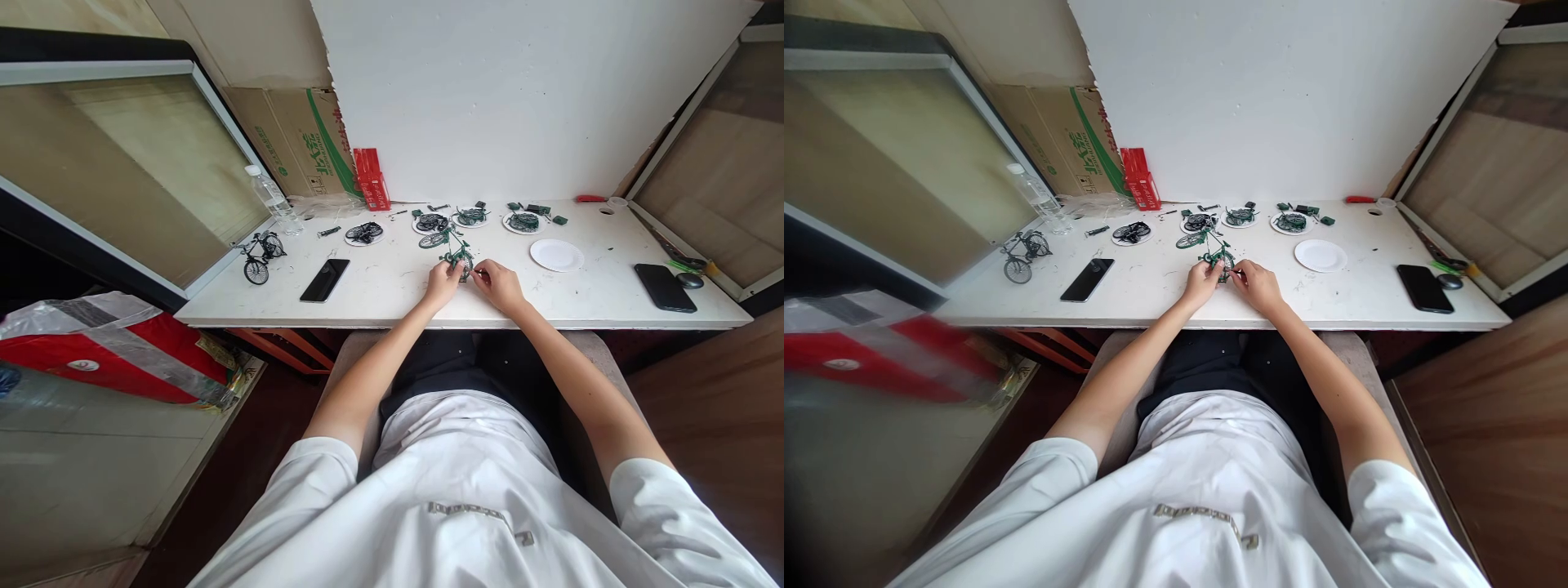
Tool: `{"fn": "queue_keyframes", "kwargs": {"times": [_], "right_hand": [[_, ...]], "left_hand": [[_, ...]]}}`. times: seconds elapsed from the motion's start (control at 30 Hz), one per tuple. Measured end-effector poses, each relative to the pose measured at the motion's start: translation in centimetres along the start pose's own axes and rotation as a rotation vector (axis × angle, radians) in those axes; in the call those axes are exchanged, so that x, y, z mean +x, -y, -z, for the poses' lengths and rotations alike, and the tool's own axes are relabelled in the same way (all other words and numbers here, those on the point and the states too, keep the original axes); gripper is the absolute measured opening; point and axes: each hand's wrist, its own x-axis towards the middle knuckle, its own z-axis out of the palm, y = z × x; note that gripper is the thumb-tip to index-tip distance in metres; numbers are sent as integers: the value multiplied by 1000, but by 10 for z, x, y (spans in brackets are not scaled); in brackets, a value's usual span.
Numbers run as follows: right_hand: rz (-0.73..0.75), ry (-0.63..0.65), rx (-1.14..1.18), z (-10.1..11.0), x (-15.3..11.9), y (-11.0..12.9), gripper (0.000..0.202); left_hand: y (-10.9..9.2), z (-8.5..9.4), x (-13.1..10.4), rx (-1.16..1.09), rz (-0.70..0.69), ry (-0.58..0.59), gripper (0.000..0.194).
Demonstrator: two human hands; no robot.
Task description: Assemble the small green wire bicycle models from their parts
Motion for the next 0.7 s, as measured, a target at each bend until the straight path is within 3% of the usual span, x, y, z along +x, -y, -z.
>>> {"fn": "queue_keyframes", "kwargs": {"times": [0.7], "right_hand": [[35, -45, 11, 1, 0, 0, 37]], "left_hand": [[5, 0, 3, 16, 7, -36, 65]]}}
